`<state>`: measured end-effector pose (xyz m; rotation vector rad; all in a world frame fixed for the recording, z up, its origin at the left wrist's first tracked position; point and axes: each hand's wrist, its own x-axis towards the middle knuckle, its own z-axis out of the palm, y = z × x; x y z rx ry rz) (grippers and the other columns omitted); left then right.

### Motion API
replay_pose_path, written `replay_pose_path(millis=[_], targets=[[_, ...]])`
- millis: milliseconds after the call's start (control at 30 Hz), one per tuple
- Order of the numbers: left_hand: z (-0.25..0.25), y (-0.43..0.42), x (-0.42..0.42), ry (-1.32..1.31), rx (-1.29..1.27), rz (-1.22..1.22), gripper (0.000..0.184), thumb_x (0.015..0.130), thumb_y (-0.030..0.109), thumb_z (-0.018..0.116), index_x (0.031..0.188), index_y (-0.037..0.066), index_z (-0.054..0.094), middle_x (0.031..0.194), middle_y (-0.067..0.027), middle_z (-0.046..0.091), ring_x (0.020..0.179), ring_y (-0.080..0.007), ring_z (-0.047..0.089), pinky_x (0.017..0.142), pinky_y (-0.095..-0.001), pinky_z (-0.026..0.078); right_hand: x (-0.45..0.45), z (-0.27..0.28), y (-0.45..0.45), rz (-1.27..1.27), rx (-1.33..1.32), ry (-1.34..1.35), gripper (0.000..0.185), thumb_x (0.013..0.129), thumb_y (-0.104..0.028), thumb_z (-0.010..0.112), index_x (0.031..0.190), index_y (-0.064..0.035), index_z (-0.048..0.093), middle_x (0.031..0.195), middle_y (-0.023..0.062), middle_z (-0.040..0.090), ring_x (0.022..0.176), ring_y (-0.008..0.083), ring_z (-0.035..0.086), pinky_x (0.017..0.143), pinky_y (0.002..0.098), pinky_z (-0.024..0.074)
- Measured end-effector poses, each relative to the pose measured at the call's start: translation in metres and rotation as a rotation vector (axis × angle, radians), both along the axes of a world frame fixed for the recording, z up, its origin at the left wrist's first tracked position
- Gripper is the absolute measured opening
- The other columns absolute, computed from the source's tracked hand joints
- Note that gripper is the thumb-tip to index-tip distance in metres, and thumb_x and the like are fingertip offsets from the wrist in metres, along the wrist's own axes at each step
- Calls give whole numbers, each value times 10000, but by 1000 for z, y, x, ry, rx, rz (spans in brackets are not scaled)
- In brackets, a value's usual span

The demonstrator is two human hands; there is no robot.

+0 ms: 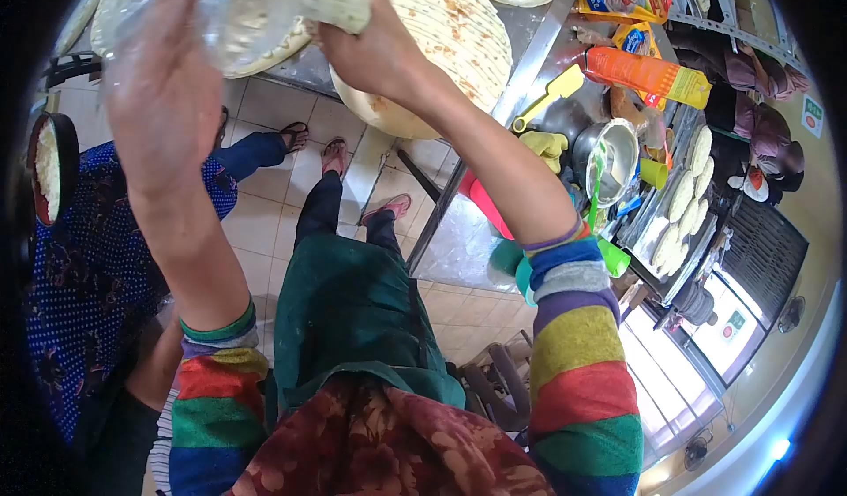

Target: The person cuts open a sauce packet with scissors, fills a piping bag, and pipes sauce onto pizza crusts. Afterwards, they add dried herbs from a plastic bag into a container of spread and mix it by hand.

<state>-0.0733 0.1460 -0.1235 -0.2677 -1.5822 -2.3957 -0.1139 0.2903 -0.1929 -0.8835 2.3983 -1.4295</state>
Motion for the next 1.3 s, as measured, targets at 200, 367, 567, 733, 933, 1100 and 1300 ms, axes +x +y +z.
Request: replay_pose_path(millis=[200,367,567,733,933,1100,1300], targets=[[22,35,23,-512,58,-206,369,957,140,448,1234,-103,456,1210,-205,541,1101,-250,550,911,-300,454,26,8,59,-80,-17,-32,219,817,-6,511,1010,-17,615,810,108,644,819,212,638,773,309,501],[3,22,25,-395,10,-143,383,967,166,426,1262,-76,448,1161,-202,565,1044,-241,579,870,-296,481,35,-8,62,-167,-27,-122,222,804,-19,524,1008,-17,614,790,111,632,796,226,624,780,314,493],[23,21,24,-159,19,-9,386,968,183,417,1249,-78,458,1122,-210,586,1003,-254,610,818,-335,532,21,24,19,16,229,-64,245,807,-1,475,1004,-21,620,885,145,663,820,244,644,766,332,495],[5,27,20,-109,-53,-221,372,960,145,425,1255,-80,447,1111,-206,593,991,-251,615,822,-336,528,42,12,56,-107,-142,-170,275,821,23,466,1061,1,601,942,145,670,915,233,651,807,329,501],[20,13,24,-195,-107,-31,357,946,94,438,1262,-72,445,1110,-197,593,1039,-244,589,875,-325,494,35,11,36,-25,99,4,221,821,-40,510,1020,-31,607,869,151,659,861,277,639,776,338,490],[3,51,14,-209,-21,-210,376,914,9,448,1288,-30,440,1132,-202,576,1106,-247,554,927,-327,467,42,21,74,-261,-120,-215,291,819,32,472,1076,-16,598,970,108,657,937,176,624,827,314,487],[-20,23,-19,469,-919,206,345,922,1,421,1259,19,493,1200,-194,561,1107,-262,568,951,-356,477,-4,14,53,-175,17,171,271,834,-4,486,1088,-14,582,959,124,647,920,188,601,801,306,474]])
